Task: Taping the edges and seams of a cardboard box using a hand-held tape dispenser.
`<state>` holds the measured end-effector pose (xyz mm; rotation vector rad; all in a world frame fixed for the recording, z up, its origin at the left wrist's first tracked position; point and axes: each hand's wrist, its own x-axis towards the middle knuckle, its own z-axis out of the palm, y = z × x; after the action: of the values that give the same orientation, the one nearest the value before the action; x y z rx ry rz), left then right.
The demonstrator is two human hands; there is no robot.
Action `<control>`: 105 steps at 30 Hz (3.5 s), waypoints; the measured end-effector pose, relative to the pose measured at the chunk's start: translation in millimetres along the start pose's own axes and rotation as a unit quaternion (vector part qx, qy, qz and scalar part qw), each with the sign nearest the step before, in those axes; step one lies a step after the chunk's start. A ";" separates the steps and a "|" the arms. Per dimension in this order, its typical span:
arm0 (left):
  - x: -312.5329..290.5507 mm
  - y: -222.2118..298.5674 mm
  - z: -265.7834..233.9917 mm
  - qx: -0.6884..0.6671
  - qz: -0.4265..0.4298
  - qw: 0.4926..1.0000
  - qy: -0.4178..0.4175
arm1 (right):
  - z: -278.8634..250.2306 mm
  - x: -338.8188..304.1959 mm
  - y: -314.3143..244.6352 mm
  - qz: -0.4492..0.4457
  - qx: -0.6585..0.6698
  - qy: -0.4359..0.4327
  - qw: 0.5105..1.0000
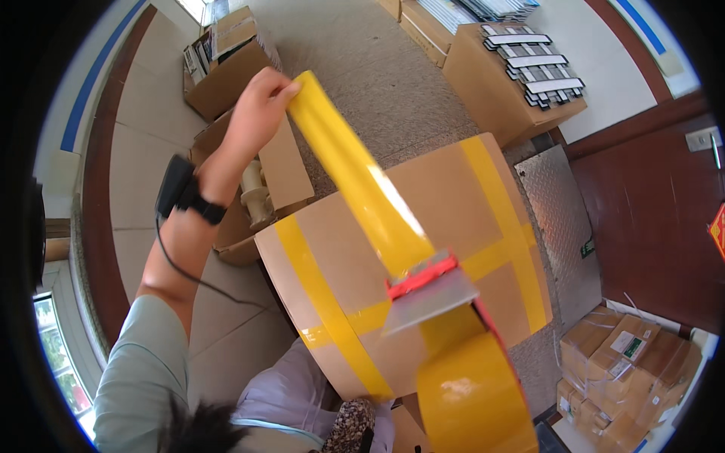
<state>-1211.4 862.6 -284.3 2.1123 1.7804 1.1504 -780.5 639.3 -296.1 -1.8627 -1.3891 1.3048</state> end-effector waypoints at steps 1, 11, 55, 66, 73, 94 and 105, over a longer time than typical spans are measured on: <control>6.1 -27.9 11.3 0.001 -0.033 0.999 -0.006 | 12.5 16.3 -6.8 -0.005 -0.010 -0.010 1.000; -3.0 -195.5 144.1 0.062 -0.295 0.933 -0.196 | 105.1 132.9 -83.7 0.011 0.080 -0.044 0.996; -210.4 -268.6 313.2 -0.354 -0.499 0.715 -0.338 | 159.9 127.3 -56.0 -0.117 -0.089 -0.063 0.987; -234.3 -272.1 331.2 -0.349 -0.522 0.670 -0.396 | 153.1 104.2 -30.7 -0.058 0.036 -0.153 0.986; -252.3 -279.0 304.1 -0.380 -0.526 0.583 -0.489 | 128.5 84.0 -44.9 -0.040 0.007 -0.157 0.987; -292.6 -189.3 265.1 0.133 -0.412 0.702 -0.565 | 125.4 51.7 5.2 0.016 -0.004 -0.116 0.993; -126.2 -66.9 148.7 -0.510 -0.191 0.615 -0.570 | 105.7 34.4 9.0 0.030 -0.024 -0.050 0.998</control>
<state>-1170.3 821.1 -482.0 1.0659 0.5575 0.2628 -868.8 650.2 -363.3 -1.9069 -1.4361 1.4234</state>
